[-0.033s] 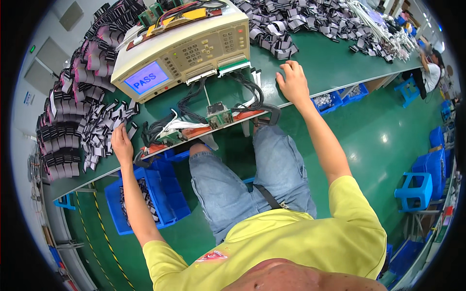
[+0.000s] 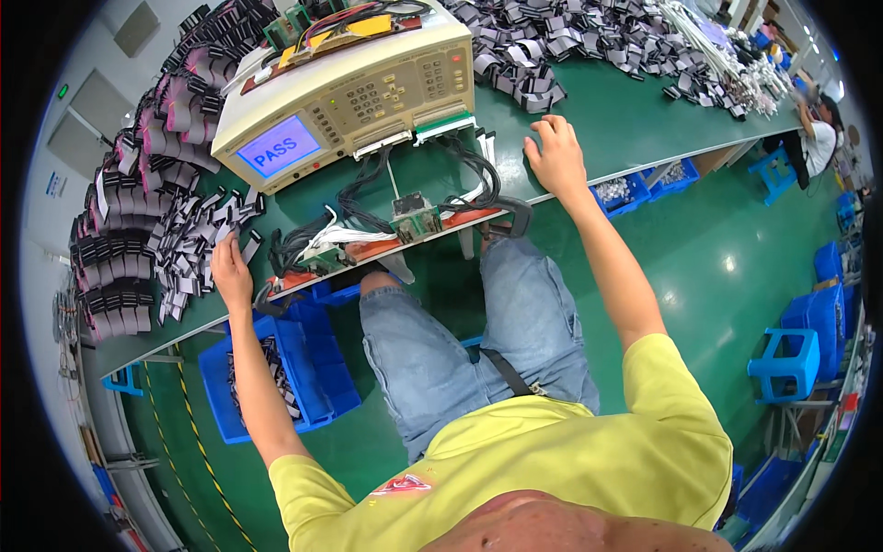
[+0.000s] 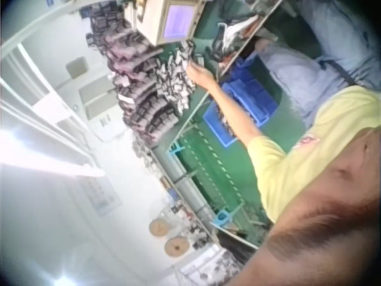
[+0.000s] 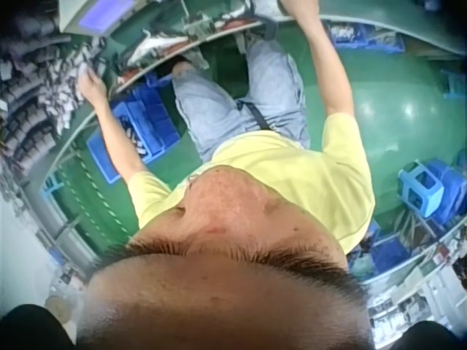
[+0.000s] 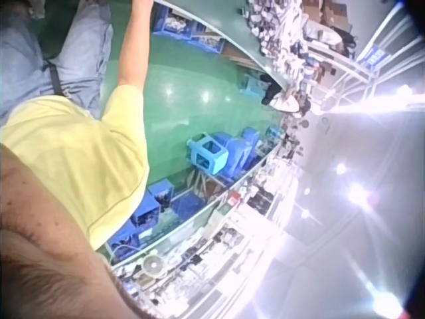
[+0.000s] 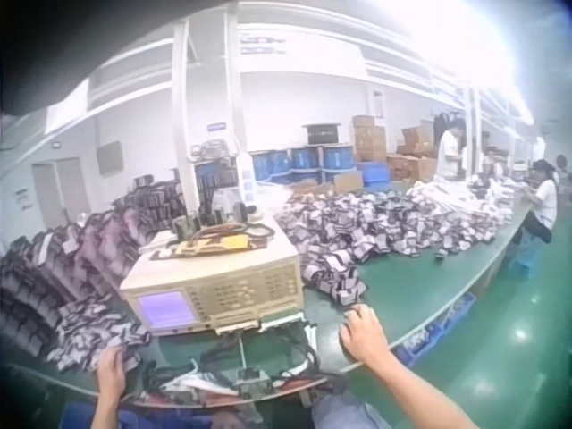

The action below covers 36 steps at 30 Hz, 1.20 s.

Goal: Testing wire harnesses by plugging them into an electronic testing machine and verifying the pass status on the display.

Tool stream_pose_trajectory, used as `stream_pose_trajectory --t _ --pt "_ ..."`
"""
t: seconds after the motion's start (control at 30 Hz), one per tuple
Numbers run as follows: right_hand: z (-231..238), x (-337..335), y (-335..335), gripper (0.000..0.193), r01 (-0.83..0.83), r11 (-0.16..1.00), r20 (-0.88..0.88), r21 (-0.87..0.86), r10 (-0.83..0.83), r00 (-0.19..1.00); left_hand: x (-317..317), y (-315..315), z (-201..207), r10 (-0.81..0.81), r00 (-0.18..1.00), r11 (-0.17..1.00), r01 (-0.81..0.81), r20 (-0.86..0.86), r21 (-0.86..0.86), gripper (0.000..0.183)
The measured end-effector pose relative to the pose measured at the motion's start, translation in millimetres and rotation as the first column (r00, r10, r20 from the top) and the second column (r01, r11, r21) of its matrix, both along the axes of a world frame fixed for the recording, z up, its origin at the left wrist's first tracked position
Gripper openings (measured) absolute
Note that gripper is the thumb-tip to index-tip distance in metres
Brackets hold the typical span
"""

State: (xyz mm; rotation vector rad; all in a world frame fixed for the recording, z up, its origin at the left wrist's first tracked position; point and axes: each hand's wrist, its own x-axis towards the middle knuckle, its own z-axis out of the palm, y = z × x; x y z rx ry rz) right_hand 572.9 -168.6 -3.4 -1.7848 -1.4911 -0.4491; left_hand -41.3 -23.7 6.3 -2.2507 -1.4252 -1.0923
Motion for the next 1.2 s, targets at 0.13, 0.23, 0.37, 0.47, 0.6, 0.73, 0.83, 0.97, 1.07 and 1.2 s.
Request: stream_pose_trajectory --t 0.13,0.23,0.37,0.47,0.6,0.73,0.83,0.97,1.07,1.2 --pt "1 -2 -1 0.025 -0.023 0.998 -0.012 0.05 0.024 1.0 -6 -11 1 -0.042 0.99 0.994 0.028 0.136 0.105 0.019" --pt "-1 1 -1 0.023 -0.018 0.998 -0.016 0.055 0.019 1.0 19 -37 18 -0.089 0.933 0.992 0.05 0.349 0.119 0.019" --pt "-3 2 -2 0.019 -0.013 0.996 -0.011 0.084 0.014 1.0 92 -119 55 -0.192 0.78 0.971 0.239 0.596 0.0 0.019" --pt "0 3 -10 0.02 -0.046 0.986 -0.181 0.161 0.075 0.981 164 -188 45 -0.245 0.541 0.674 0.691 0.805 -0.26 0.017" --pt "21 -64 -74 0.03 -0.212 0.929 -0.252 0.302 0.292 0.923 214 -239 11 -0.172 0.464 0.315 0.862 0.869 -0.398 0.021" --pt "50 -125 -138 0.057 -0.753 0.653 -0.089 0.081 0.757 0.647 231 -258 -13 -0.055 0.436 0.183 0.889 0.898 -0.42 0.023" --pt "48 -141 -154 0.052 -0.846 0.511 -0.194 -0.152 0.824 0.532 229 -260 -12 0.005 0.499 0.021 0.866 0.866 -0.499 0.023" --pt "35 -133 -156 0.05 -0.879 0.46 -0.289 -0.129 0.83 0.477 224 -256 -12 0.085 0.456 0.013 0.889 0.886 -0.458 0.023" --pt "34 -138 -158 0.05 -0.902 0.424 -0.384 -0.085 0.821 0.422 225 -256 -13 0.117 0.441 0.008 0.896 0.89 -0.445 0.022" --pt "28 -141 -163 0.048 -0.861 0.506 -0.636 0.054 0.682 0.361 228 -257 -10 -0.052 0.504 0.185 0.853 0.862 -0.488 0.02"
